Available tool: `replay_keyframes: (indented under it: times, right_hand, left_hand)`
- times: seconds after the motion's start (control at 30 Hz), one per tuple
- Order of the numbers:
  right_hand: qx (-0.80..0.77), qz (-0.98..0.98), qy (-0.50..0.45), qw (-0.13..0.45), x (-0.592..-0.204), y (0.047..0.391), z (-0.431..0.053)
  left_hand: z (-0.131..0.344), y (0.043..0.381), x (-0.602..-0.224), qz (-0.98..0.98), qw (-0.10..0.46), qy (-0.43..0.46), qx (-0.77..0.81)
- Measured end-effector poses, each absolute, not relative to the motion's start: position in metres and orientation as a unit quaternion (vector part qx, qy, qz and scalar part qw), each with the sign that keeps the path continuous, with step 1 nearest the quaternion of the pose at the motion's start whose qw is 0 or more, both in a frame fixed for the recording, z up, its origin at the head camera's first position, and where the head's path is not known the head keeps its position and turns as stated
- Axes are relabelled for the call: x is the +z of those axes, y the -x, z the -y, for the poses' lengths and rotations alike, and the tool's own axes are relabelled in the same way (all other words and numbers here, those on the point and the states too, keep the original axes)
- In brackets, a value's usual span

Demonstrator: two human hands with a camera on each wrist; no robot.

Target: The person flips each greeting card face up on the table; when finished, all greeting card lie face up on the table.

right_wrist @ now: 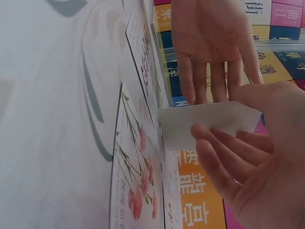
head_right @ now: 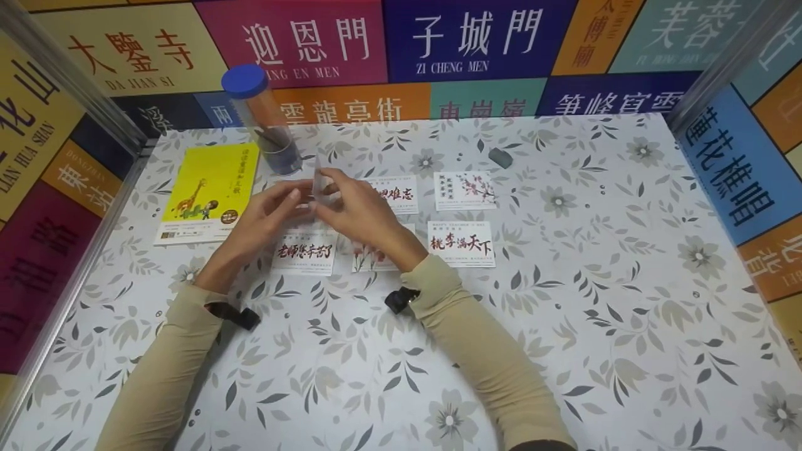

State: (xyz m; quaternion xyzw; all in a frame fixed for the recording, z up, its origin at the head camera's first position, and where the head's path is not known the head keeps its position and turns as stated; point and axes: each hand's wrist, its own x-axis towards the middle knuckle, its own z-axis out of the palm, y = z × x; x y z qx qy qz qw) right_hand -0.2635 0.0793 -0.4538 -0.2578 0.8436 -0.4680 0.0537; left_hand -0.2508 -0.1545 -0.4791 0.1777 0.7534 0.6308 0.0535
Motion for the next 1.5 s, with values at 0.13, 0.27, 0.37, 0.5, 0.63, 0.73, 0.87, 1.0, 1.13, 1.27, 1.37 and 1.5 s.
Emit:
replay_keyframes:
  times: [0.13,0.27,0.37,0.5,0.63,0.73,0.87,1.0,1.13,1.27,1.37,1.5]
  right_hand:
    - [-0.493,-0.841,0.224,0.019,-0.452,0.265,-0.080]
    - [-0.548,-0.813,0.197,0.004,-0.452,0.265,-0.081]
    - [-0.590,-0.787,0.179,0.015,-0.453,0.264,-0.080]
    - [-0.620,-0.764,0.172,0.049,-0.455,0.263,-0.077]
    - [-0.601,-0.777,0.170,0.080,-0.455,0.262,-0.077]
    - [-0.542,-0.819,0.170,0.080,-0.455,0.262,-0.079]
    - [-0.449,-0.872,0.186,0.065,-0.456,0.264,-0.081]
    - [-0.377,-0.897,0.214,0.083,-0.457,0.264,-0.083]
    - [-0.331,-0.908,0.228,0.115,-0.458,0.262,-0.084]
    - [-0.296,-0.915,0.242,0.131,-0.459,0.259,-0.083]
    - [-0.276,-0.917,0.255,0.133,-0.460,0.258,-0.082]
    - [-0.269,-0.917,0.259,0.142,-0.460,0.258,-0.081]
  left_hand:
    - [0.152,0.250,-0.480,-0.784,0.055,-0.194,0.587]
    - [0.154,0.250,-0.483,-0.795,0.036,-0.165,0.583]
    - [0.158,0.250,-0.485,-0.803,0.002,-0.122,0.583]
    - [0.162,0.251,-0.485,-0.800,-0.017,-0.053,0.597]
    - [0.165,0.251,-0.485,-0.790,-0.009,-0.005,0.613]
    - [0.167,0.252,-0.485,-0.792,-0.015,0.002,0.611]
    - [0.171,0.253,-0.486,-0.811,-0.035,0.004,0.584]
    - [0.173,0.254,-0.485,-0.839,-0.050,0.016,0.541]
    - [0.175,0.253,-0.486,-0.858,-0.063,0.023,0.510]
    - [0.176,0.253,-0.486,-0.875,-0.072,0.002,0.479]
    - [0.175,0.253,-0.486,-0.891,-0.049,-0.041,0.449]
    - [0.176,0.253,-0.486,-0.908,-0.004,-0.117,0.402]
